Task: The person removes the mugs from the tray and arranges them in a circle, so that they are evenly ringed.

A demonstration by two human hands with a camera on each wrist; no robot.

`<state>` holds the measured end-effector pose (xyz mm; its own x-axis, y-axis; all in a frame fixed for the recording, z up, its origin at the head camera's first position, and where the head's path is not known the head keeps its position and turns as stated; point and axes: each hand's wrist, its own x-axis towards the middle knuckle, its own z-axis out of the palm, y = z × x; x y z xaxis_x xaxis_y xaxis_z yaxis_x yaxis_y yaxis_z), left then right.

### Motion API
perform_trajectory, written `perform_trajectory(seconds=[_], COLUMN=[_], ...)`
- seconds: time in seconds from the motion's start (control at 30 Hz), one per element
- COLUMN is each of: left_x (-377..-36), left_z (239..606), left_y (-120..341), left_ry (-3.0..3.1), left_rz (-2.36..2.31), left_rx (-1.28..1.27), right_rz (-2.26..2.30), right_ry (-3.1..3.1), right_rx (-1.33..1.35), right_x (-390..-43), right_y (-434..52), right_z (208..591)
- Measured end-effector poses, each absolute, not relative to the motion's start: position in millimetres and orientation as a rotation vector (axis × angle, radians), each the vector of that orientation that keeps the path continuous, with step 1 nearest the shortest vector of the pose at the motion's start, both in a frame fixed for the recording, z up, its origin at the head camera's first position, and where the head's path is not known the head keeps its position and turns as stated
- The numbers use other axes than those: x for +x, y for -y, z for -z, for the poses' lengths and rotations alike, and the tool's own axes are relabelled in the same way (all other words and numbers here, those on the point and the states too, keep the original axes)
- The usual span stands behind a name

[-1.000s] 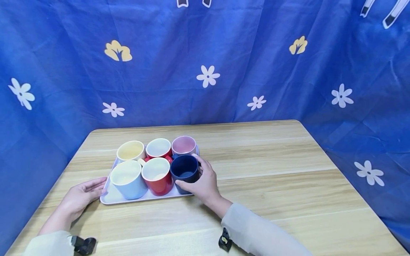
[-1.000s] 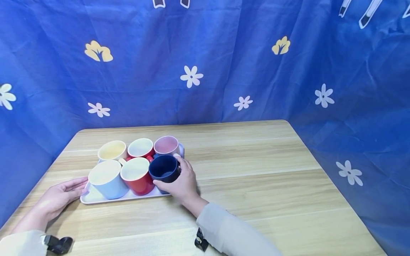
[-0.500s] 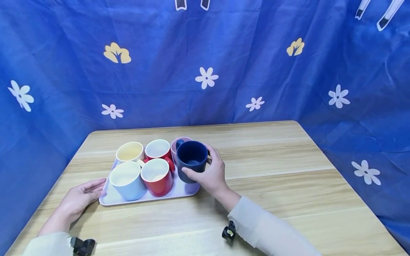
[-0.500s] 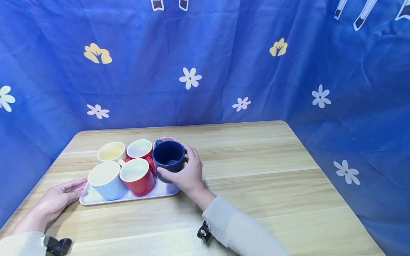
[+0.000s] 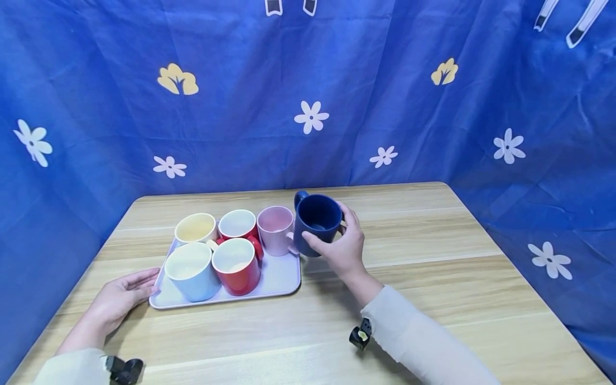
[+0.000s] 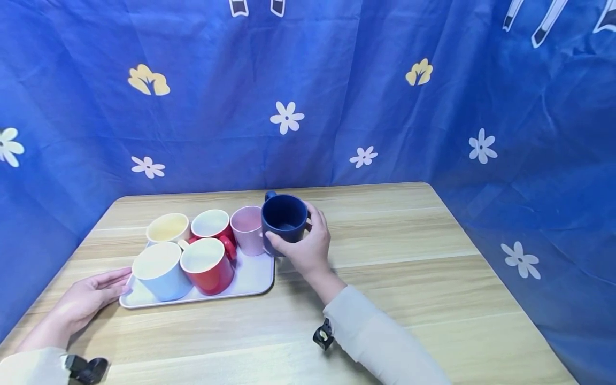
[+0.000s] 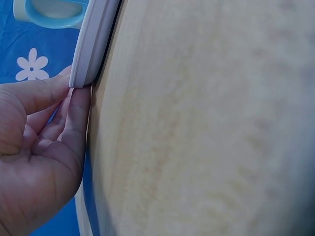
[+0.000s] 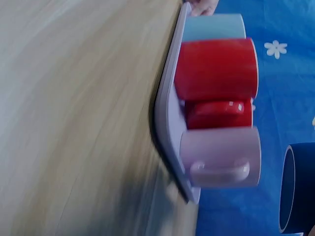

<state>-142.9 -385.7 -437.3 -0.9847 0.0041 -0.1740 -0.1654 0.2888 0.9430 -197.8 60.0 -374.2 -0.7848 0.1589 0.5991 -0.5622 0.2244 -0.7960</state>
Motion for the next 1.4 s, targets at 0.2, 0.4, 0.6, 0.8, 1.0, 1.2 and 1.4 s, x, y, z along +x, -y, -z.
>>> perform_trajectory(seconds=[0.2, 0.4, 0.6, 0.8, 1.0, 1.2, 1.4], left_x=[-142.8, -142.5, -142.0, -142.2, -143.0, -141.8, -142.0], left_z=[435.8, 437.6, 439.2, 438.8, 439.3, 438.2, 436.7], left_y=[386.2, 387.7, 387.9, 386.9, 386.8, 386.0, 385.9], left_ry=[-2.405, -2.405, -2.409, -2.42, -2.361, -2.361, -2.37], left_rz=[-1.78, -1.769, -1.771, -1.759, -1.844, -1.852, -1.846], left_rx=[-0.157, -0.162, -0.148, -0.14, -0.13, -0.131, -0.124], right_rz=[-1.598, -1.598, -1.559, -1.518, -1.478, -1.443, -1.407], right_ry=[1.924, 1.931, 1.999, 2.096, 2.164, 2.2, 2.223], right_rx=[0.297, 0.233, 0.153, 0.047, -0.038, -0.091, -0.144], right_x=[-205.1, -212.7, -221.8, -231.9, -245.0, -259.1, -273.6], right_y=[-75.8, -86.8, -95.7, -105.3, -115.9, -125.7, -132.6], right_z=[380.5, 390.7, 402.2, 411.1, 418.4, 423.8, 426.3])
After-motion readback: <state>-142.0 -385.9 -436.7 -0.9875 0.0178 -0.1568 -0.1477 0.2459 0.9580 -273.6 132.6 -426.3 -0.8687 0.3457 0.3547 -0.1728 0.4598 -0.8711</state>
